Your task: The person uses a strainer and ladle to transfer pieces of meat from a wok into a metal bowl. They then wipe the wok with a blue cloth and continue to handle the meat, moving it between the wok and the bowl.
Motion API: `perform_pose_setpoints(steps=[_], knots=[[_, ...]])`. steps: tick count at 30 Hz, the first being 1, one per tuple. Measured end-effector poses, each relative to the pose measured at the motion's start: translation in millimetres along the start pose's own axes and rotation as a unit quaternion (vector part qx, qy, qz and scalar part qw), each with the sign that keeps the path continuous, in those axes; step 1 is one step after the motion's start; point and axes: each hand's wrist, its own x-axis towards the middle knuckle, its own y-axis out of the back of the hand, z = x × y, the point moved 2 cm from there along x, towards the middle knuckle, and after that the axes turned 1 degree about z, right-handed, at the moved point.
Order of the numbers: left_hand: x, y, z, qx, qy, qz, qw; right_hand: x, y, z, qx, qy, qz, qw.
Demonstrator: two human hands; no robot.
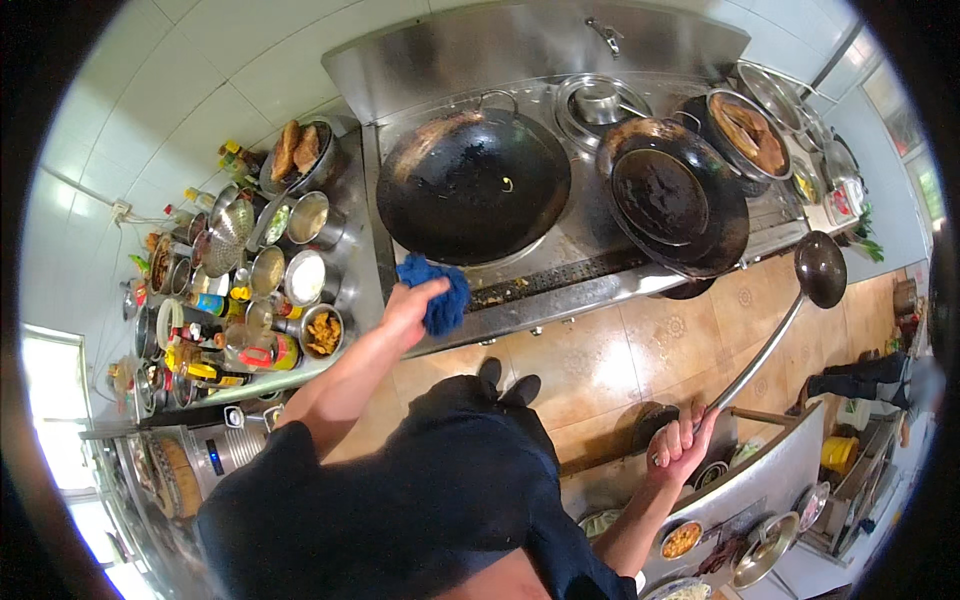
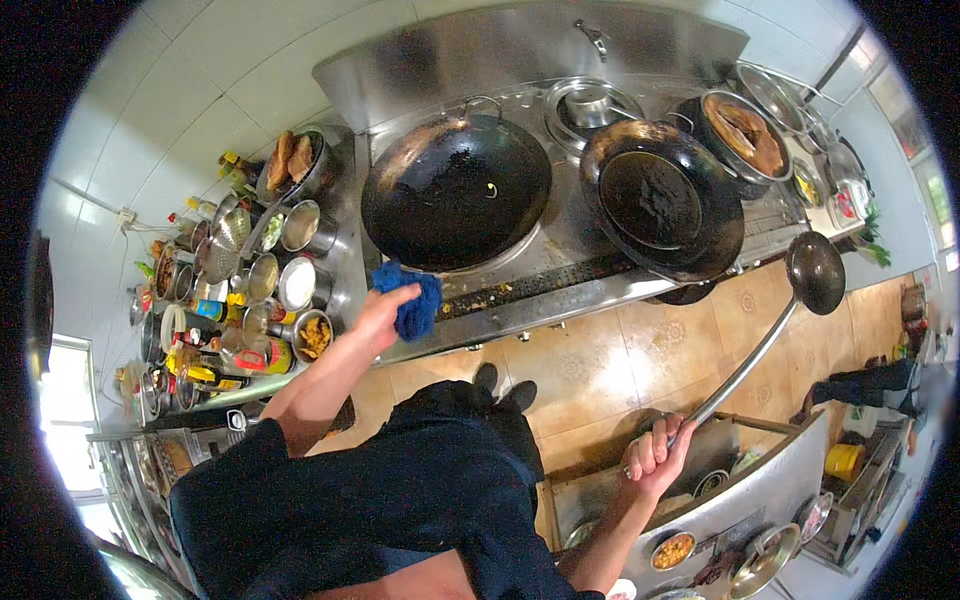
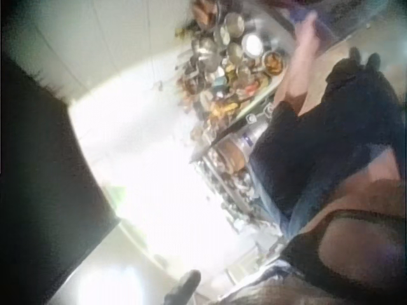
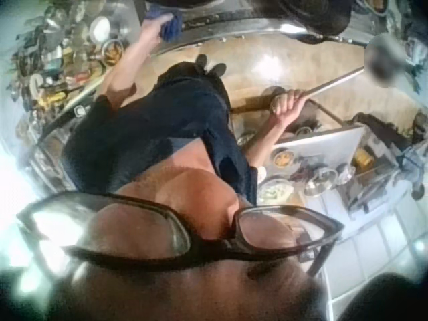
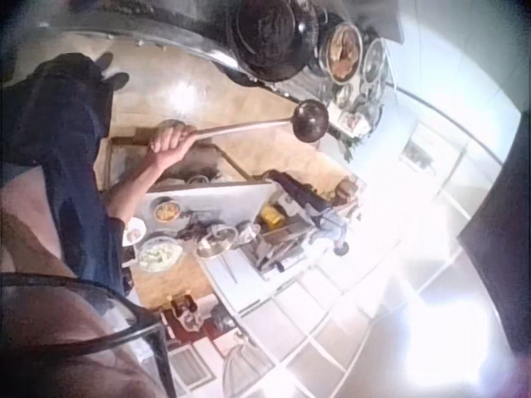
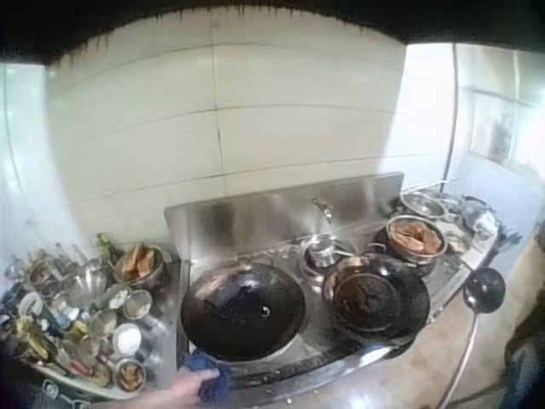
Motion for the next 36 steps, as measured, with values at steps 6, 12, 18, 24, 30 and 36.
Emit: perform_pose_setpoints(steps=[6, 12, 18, 24, 30, 36], knots=[[61, 4, 114, 0.298, -0.364, 0.038, 0.882, -8, 0, 28, -0.015, 0.000, 0.026, 1.000], [245, -32, 126, 0.771, -0.282, -0.075, 0.566, -33, -12, 69, -0.008, 0.020, 0.078, 0.997], [318, -85, 8, 0.726, -0.365, -0.057, 0.581, -65, -52, 121, -0.009, 0.040, 0.155, 0.987], [220, -95, 5, 0.575, -0.201, -0.474, 0.636, -54, -60, 143, 0.015, 0.026, 0.150, 0.988], [301, -37, 127, 0.706, -0.404, -0.169, 0.557, -41, -65, 147, -0.044, -0.007, 0.179, 0.983], [261, -22, 17, 0.736, -0.289, -0.288, 0.540, -16, -82, 141, -0.196, -0.046, 0.185, 0.962]])
